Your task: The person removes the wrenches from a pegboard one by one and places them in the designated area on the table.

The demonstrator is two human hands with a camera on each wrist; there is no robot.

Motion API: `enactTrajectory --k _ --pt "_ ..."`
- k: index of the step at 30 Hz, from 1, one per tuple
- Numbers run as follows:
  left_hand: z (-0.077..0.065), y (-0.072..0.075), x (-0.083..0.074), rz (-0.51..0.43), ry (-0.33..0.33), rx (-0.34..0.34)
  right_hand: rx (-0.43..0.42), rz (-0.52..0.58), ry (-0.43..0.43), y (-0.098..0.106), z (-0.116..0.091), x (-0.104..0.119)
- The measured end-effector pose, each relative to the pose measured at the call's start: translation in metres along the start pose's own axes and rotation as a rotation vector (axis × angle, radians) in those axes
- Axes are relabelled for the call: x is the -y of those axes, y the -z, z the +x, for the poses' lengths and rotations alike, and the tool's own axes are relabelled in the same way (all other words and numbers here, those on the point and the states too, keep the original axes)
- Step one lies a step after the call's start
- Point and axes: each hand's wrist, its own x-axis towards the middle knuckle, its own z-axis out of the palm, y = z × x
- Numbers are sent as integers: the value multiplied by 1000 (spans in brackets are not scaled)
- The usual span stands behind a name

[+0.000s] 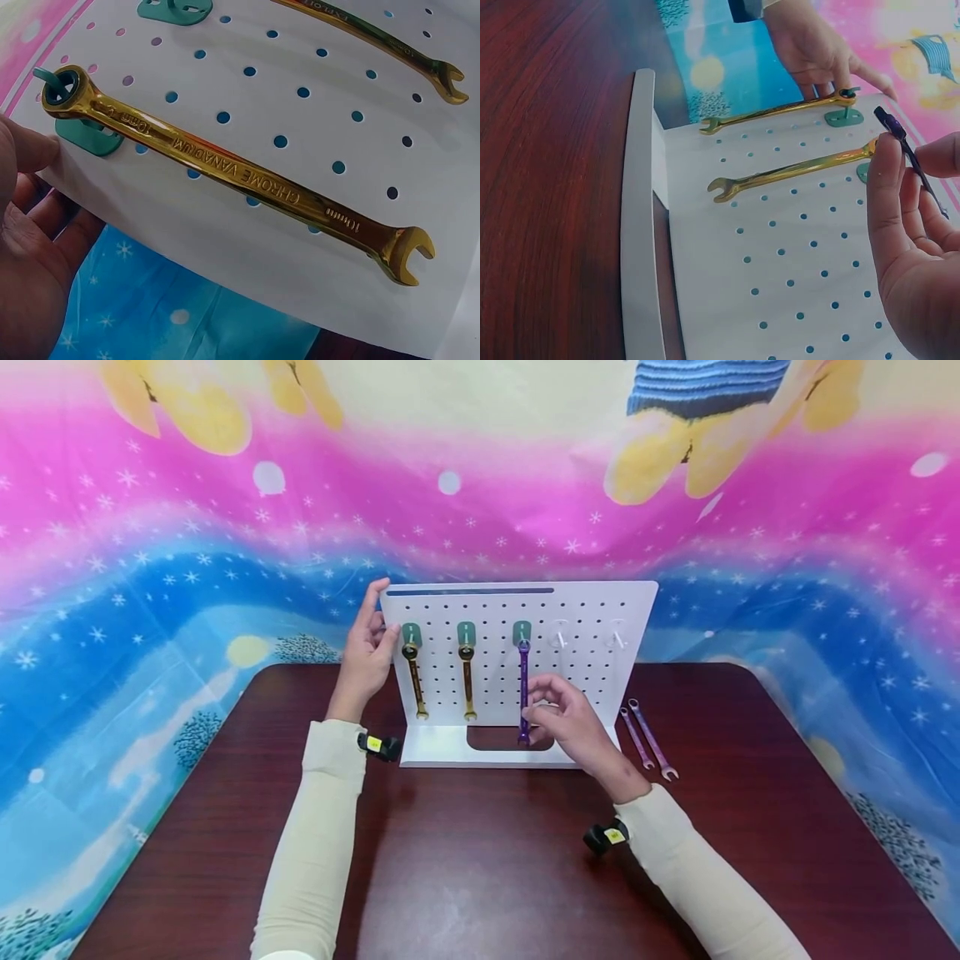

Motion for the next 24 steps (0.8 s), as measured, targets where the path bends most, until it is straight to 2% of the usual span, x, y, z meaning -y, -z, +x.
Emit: enactTrajectory --k 5,12,17,24 --pt "1 0 0 -3 -14 2 11 19 -4 0 0 3" --pt "1 -1 2 0 0 1 20 60 3 0 -2 10" --pt "1 -1 3 6 0 -3 12 55 23 4 -2 11" --pt "0 -1 4 24 -11 -7 1 12 3 15 -6 11"
